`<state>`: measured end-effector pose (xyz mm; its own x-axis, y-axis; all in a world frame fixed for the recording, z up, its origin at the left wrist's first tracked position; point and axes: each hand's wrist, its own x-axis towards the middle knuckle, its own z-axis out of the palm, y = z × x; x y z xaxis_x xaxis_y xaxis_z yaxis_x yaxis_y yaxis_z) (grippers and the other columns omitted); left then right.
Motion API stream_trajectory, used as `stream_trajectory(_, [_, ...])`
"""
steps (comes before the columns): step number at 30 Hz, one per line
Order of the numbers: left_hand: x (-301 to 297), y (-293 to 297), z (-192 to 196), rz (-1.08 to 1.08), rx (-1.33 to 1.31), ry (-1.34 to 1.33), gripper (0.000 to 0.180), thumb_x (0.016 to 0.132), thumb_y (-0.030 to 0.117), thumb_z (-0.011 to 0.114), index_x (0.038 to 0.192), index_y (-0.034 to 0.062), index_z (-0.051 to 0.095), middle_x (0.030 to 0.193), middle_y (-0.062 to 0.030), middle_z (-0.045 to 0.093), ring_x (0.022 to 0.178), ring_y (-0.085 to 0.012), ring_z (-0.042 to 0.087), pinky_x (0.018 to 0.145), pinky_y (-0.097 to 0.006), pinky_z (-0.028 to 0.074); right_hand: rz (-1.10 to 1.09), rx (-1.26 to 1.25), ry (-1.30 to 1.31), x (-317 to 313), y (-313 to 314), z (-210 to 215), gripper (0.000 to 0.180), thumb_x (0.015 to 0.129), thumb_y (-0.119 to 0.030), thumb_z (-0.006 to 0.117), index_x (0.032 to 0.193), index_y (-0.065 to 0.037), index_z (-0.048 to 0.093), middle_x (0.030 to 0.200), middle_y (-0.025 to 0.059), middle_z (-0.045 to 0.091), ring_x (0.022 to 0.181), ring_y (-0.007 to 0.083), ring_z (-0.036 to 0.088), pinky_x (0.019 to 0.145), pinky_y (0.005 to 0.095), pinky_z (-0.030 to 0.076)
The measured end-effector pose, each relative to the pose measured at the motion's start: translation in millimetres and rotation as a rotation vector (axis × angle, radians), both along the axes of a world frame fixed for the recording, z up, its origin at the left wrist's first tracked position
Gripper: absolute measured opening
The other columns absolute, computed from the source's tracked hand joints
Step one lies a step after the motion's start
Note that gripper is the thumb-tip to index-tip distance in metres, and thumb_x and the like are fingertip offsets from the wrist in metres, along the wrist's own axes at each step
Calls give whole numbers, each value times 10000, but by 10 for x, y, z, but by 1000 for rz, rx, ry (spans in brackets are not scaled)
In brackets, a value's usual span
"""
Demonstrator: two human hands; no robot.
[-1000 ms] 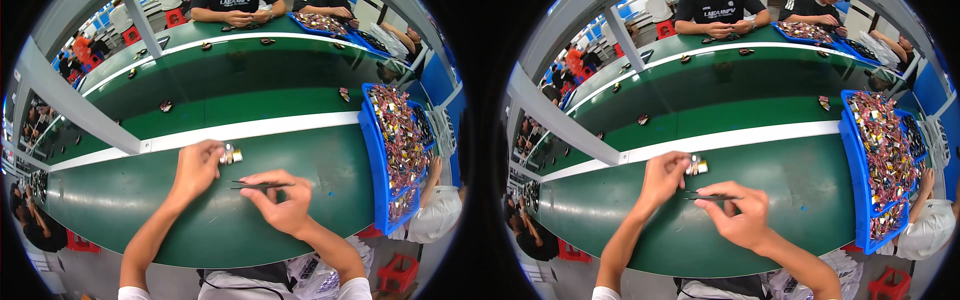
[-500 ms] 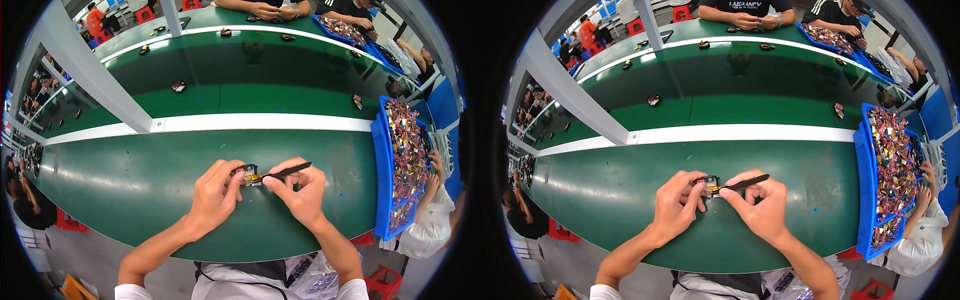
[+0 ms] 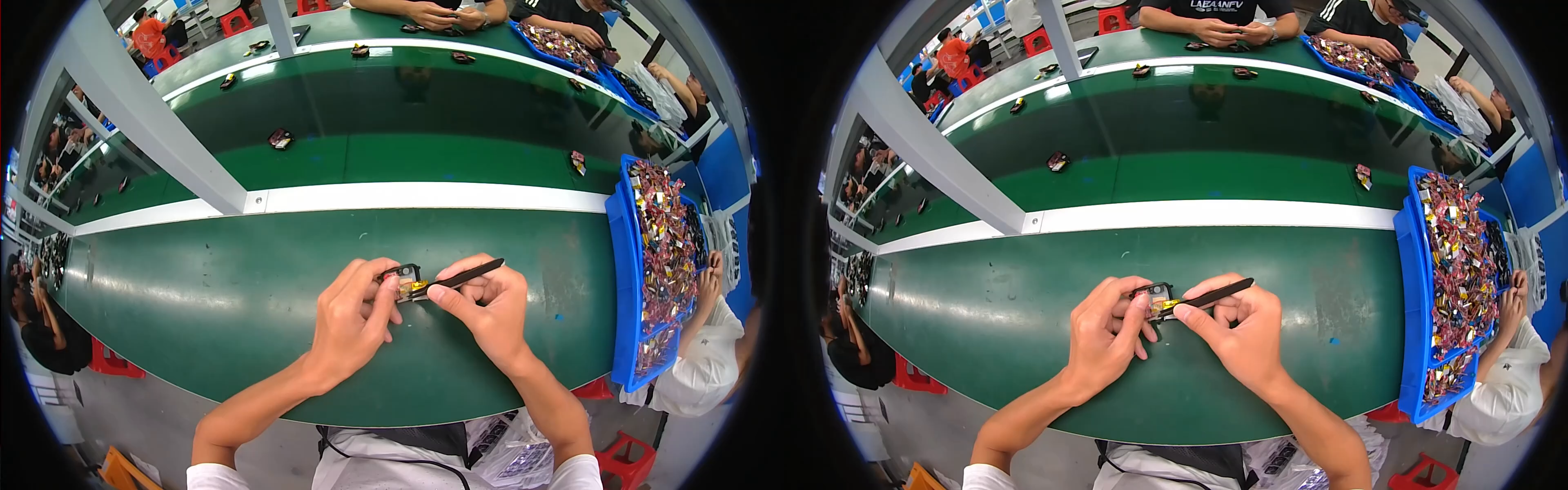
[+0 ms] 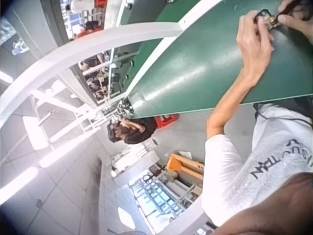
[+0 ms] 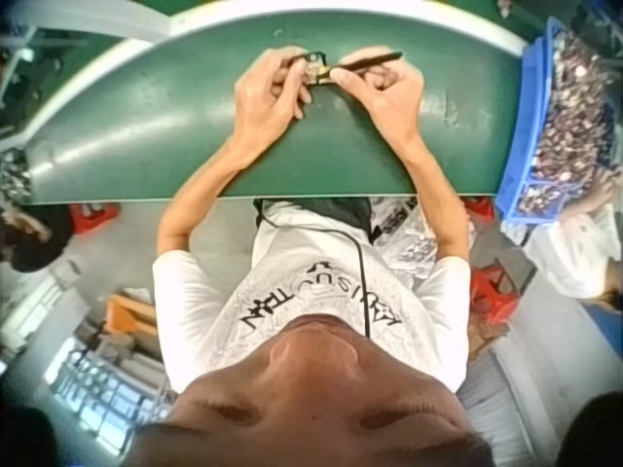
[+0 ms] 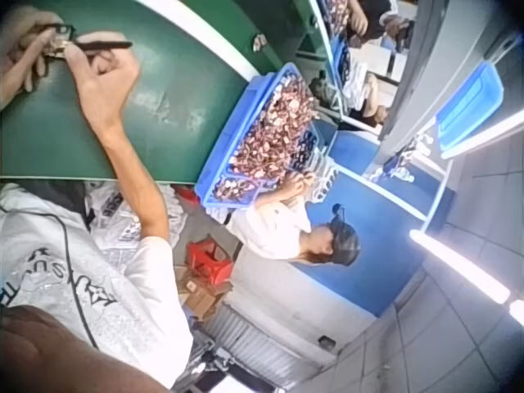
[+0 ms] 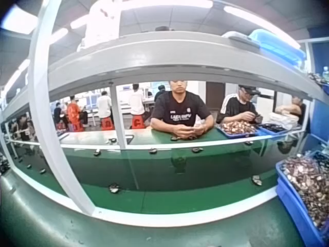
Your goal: Assemble small electronic components by applying adhesive and connecting parts using tweezers.
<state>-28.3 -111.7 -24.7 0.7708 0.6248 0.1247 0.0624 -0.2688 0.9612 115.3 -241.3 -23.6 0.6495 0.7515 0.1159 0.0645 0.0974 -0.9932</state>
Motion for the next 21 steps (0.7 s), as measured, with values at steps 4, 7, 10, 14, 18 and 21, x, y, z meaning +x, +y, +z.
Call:
stream_trajectory(4, [13,-16,-41,-15,-12,-29,201,1024,21,565,1186,-92,597,1003,-146,673,690,-166,718,448,-247,562,18,-40,199,28,-17,18,138,866,50,770,975,42,686,759,5,667,554,-31,455,467,165,308])
stream_trajectory(7, [14,-39,-53,-7,-118,-64,208,1028,28,559,1189,-98,596,1058,-161,659,732,-199,732,470,-268,598,13,-41,274,3,3,95,133,874,60,757,982,40,682,786,32,689,583,-27,496,474,161,330])
stream_trajectory(10, [19,-49,-67,-12,-165,-79,212,1024,33,570,1207,-73,590,1049,-157,665,758,-198,742,496,-271,610,23,-42,263,10,-1,73,131,881,60,749,990,41,678,803,49,703,605,-18,529,481,159,346])
stream_trajectory(14, [23,-50,-64,-14,-210,-97,217,1030,41,561,1210,-79,585,1050,-166,667,770,-208,745,514,-278,624,18,-27,242,15,-4,22,123,880,60,749,979,39,681,782,31,690,586,-27,499,474,159,326])
stream_trajectory(18, [39,-31,-58,-34,-325,-97,232,1039,57,552,1214,-94,569,1057,-175,664,775,-213,744,514,-282,624,18,-35,160,38,-18,-4,120,871,50,762,964,29,689,708,-27,633,541,-39,413,457,173,265])
stream_trajectory(21, [23,-13,-39,-48,-347,-66,265,1060,102,529,1234,-97,555,1097,-189,660,784,-236,730,521,-290,625,15,-36,136,22,-6,-1,123,866,41,771,960,25,694,672,-53,598,525,-40,378,451,183,240])
